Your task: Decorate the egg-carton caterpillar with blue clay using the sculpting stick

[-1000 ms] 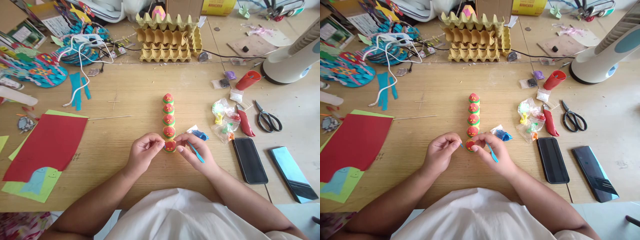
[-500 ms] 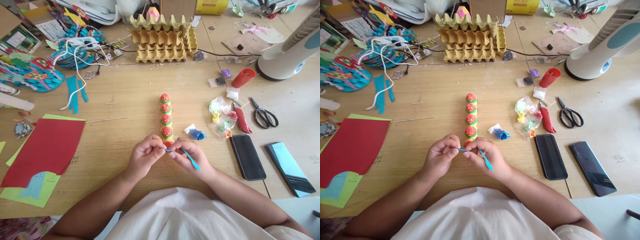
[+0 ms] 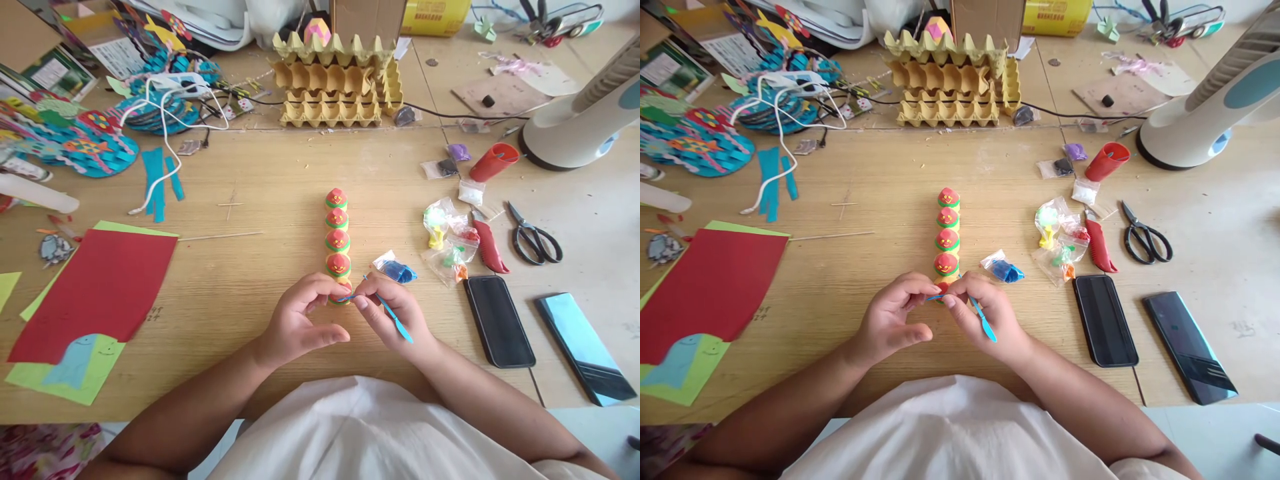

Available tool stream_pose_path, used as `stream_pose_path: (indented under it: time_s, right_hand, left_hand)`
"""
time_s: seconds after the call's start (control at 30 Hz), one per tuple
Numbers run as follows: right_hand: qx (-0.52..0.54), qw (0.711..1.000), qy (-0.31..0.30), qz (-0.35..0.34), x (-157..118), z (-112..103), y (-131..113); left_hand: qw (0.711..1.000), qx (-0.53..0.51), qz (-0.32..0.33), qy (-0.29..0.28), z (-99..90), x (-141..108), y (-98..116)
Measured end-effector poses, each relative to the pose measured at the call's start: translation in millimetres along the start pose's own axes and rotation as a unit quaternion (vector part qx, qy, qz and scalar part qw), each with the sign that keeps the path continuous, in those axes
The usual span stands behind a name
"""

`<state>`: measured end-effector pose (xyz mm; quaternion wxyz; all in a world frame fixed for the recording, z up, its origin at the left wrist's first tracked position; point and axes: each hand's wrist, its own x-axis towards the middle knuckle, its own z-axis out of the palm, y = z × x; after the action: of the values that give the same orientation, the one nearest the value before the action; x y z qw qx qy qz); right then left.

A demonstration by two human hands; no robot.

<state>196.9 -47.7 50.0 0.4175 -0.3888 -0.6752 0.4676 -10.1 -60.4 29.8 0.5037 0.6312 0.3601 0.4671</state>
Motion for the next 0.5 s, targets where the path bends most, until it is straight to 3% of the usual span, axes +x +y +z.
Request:
stream_pose_path:
  time_s: [0.5]
  right_hand:
    - [-0.006, 0.998, -0.052, -0.038, 1.5, -0.9, 0.0]
  left_hand:
    - [0.985, 0.136, 0.073, 0.07, 2.7, 3.9, 5.0]
